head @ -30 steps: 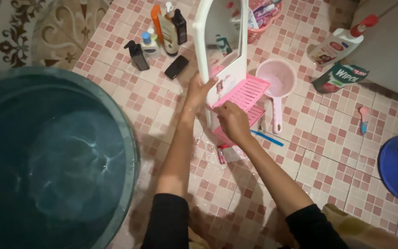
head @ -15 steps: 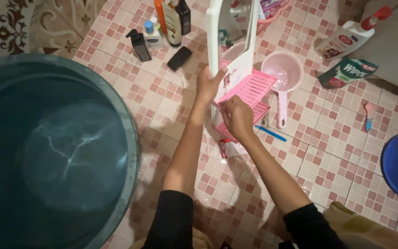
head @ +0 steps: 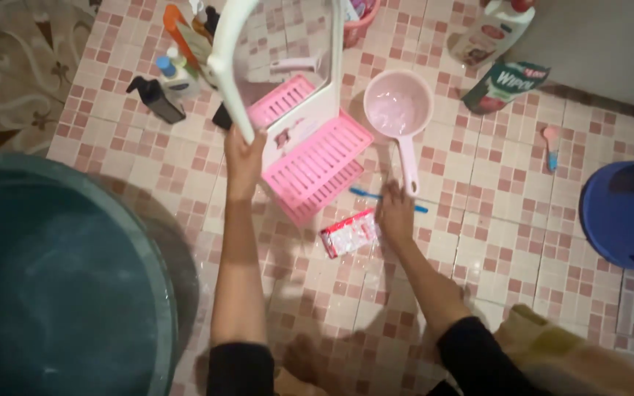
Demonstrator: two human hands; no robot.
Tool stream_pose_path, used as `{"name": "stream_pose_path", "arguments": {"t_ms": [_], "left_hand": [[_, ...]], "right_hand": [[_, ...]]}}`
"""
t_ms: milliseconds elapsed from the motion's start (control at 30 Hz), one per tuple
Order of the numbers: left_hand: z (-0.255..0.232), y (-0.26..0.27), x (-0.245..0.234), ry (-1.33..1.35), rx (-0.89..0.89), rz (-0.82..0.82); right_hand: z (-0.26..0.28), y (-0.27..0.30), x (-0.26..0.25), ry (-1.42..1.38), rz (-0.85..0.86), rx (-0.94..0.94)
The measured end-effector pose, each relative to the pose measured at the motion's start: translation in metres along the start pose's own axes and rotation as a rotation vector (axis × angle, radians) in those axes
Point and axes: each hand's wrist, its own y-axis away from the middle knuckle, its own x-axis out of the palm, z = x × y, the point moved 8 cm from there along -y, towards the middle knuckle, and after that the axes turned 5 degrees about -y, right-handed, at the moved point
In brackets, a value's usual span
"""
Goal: The person cleans a white and pink plastic wall-mounted mirror with a toothbrush and water. They scrub the mirror surface and the plastic frame, then rinse the mirror using a pink scoop to pour water from a large green basin.
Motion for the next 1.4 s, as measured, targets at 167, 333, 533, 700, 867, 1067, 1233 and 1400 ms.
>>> {"name": "stream_pose_path", "arguments": {"t_ms": [167, 333, 533, 700, 867, 1067, 1233, 1400], "left_hand": [[0.010, 0.020, -0.006, 0.042, -0.112, 0.007], [0.049, 0.047, 0.020, 0.173, -0.045, -0.002], [0.031, 0.049, 0.015, 0.224, -0.144, 0.041], [0.009, 0.044, 0.013, 0.293, -0.122, -0.004], [0.029, 0.033, 0.008, 0.154, -0.264, -0.062], [0.027, 0.029, 0.011, 0.184, -0.409, 0.064], [0.004, 0.027, 0.013, 0.215, -0.363, 0.094], [-0.025, 0.032, 0.015, 0.364, -0.368, 0.054]], "right_hand": [[-0.026, 0.008, 0.020, -0.184, 0.147, 0.310], [0.003, 0.034, -0.027, -0.431, 0.060, 0.369], [-0.005, -0.030, -0.079, -0.526, 0.015, 0.359], [-0.003, -0.091, -0.098, -0.663, 0.333, 0.399], [0.044, -0.109, -0.092, -0.123, 0.325, 0.004], [0.036, -0.156, -0.050, -0.196, 0.325, -0.285], [-0.035, -0.161, -0.058, 0.146, 0.556, -0.171], [-0.036, -0.141, -0.053, -0.011, 0.431, -0.016]]}}
